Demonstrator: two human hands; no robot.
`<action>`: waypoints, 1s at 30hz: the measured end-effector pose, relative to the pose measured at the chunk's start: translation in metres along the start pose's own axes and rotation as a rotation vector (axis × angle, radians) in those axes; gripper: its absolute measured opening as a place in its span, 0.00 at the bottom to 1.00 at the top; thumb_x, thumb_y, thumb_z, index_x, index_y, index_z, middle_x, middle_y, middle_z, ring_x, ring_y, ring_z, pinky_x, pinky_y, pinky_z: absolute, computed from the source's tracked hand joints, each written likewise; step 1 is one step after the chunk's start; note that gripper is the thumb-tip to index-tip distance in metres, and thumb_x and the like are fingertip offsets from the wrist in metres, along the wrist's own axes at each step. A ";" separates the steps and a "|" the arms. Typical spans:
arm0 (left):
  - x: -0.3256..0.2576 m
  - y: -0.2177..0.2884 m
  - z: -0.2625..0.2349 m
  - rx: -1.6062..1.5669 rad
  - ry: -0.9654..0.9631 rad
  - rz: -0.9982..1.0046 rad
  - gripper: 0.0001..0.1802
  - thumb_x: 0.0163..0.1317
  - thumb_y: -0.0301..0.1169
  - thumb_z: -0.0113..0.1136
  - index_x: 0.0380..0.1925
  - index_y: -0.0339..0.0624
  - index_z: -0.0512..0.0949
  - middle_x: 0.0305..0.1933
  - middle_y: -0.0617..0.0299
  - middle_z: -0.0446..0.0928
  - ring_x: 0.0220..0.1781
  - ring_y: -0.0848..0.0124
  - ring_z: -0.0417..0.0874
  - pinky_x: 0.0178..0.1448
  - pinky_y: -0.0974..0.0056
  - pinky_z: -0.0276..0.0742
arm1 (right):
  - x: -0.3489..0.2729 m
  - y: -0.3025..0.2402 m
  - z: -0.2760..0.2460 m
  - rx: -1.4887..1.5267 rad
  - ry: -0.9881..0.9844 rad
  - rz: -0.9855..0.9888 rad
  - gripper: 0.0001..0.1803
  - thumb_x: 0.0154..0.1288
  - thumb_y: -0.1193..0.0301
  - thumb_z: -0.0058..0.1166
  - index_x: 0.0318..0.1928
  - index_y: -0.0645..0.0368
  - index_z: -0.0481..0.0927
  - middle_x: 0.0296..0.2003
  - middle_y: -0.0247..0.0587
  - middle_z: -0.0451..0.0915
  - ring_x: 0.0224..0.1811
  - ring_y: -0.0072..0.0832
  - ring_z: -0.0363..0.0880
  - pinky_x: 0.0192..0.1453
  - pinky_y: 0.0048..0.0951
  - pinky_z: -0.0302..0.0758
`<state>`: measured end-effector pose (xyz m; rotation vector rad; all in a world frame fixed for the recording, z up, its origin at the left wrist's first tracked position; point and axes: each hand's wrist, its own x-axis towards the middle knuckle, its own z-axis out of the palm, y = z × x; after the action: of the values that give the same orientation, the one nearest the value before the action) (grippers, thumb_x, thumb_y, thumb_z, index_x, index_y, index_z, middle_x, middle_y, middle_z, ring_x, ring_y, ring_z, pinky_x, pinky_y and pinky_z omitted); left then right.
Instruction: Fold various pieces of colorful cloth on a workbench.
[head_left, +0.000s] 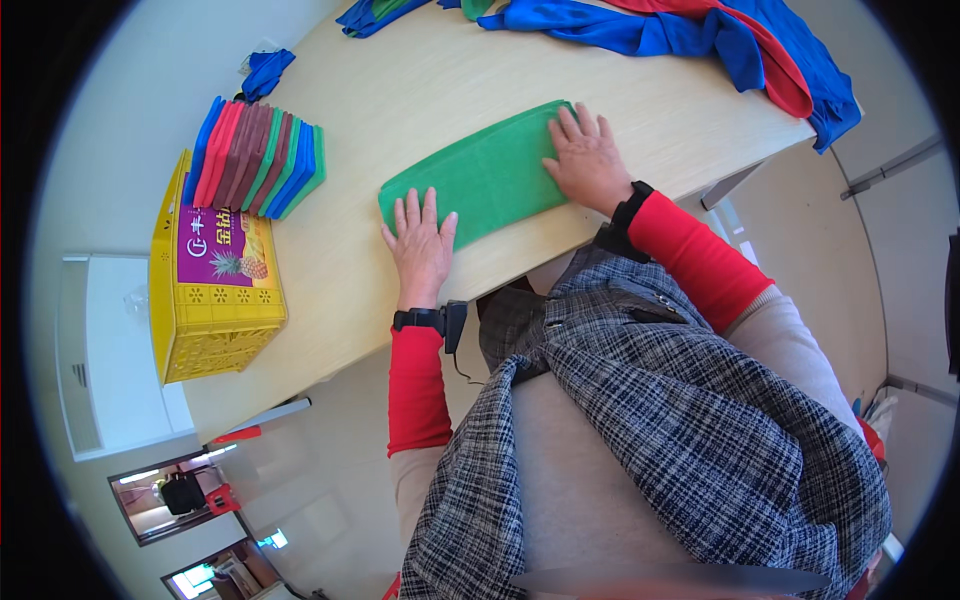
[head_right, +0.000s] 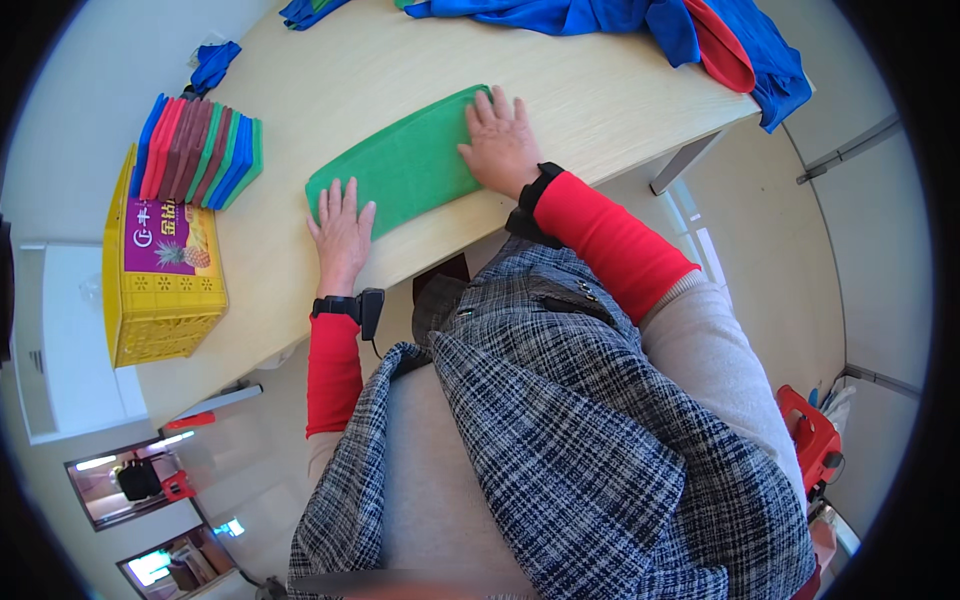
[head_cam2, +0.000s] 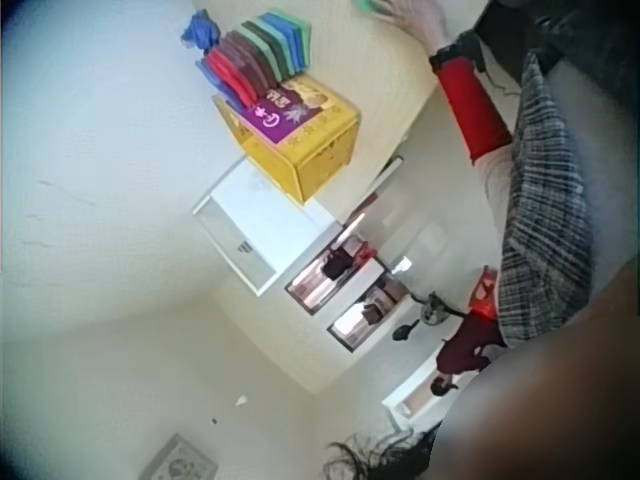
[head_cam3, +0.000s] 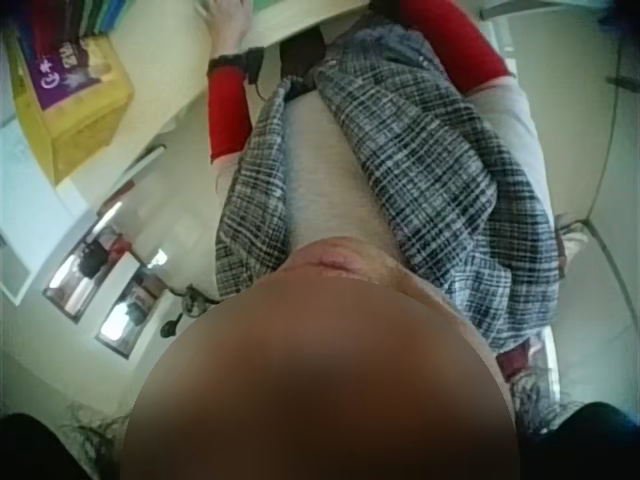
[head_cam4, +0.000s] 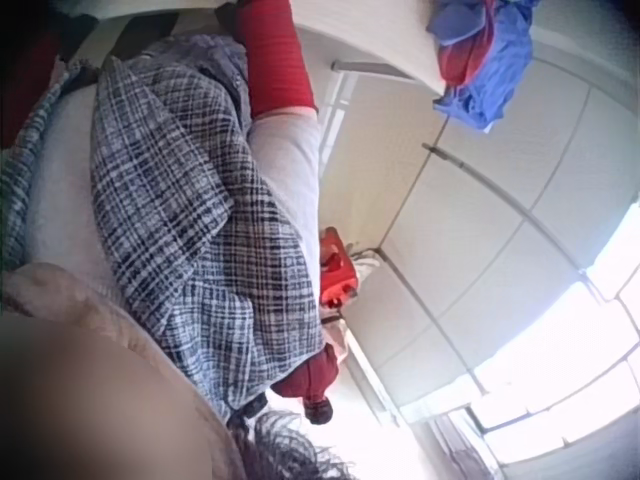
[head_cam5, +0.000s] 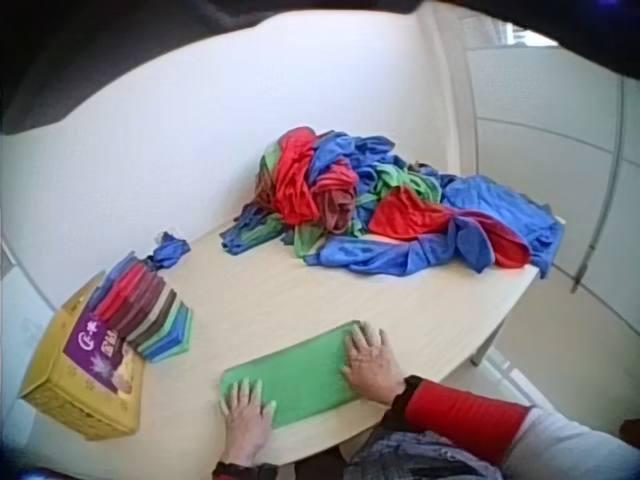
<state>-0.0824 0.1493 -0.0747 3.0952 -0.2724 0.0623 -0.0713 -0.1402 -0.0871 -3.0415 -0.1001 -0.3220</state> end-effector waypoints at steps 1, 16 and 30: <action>0.004 0.004 -0.001 0.000 0.000 0.001 0.33 0.76 0.51 0.44 0.77 0.53 0.60 0.83 0.55 0.52 0.84 0.54 0.47 0.81 0.35 0.38 | 0.000 -0.008 -0.005 0.008 0.017 -0.066 0.36 0.76 0.48 0.43 0.73 0.58 0.65 0.75 0.49 0.62 0.79 0.50 0.54 0.79 0.54 0.54; 0.057 -0.020 0.024 -0.005 0.049 0.119 0.33 0.77 0.52 0.42 0.78 0.57 0.57 0.83 0.59 0.51 0.85 0.57 0.47 0.81 0.37 0.41 | 0.011 -0.040 0.020 0.214 0.027 -0.223 0.36 0.76 0.45 0.41 0.74 0.53 0.66 0.76 0.46 0.60 0.80 0.50 0.51 0.81 0.56 0.48; 0.032 -0.049 0.026 -0.067 0.066 -0.107 0.37 0.77 0.55 0.40 0.78 0.50 0.55 0.83 0.51 0.49 0.83 0.51 0.49 0.80 0.36 0.45 | 0.012 0.009 0.017 0.112 0.029 -0.104 0.36 0.77 0.45 0.39 0.76 0.50 0.63 0.76 0.46 0.59 0.79 0.52 0.52 0.79 0.57 0.52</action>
<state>-0.0413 0.1910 -0.1012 3.0275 -0.1039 0.1493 -0.0556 -0.1471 -0.1019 -2.9258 -0.2658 -0.3546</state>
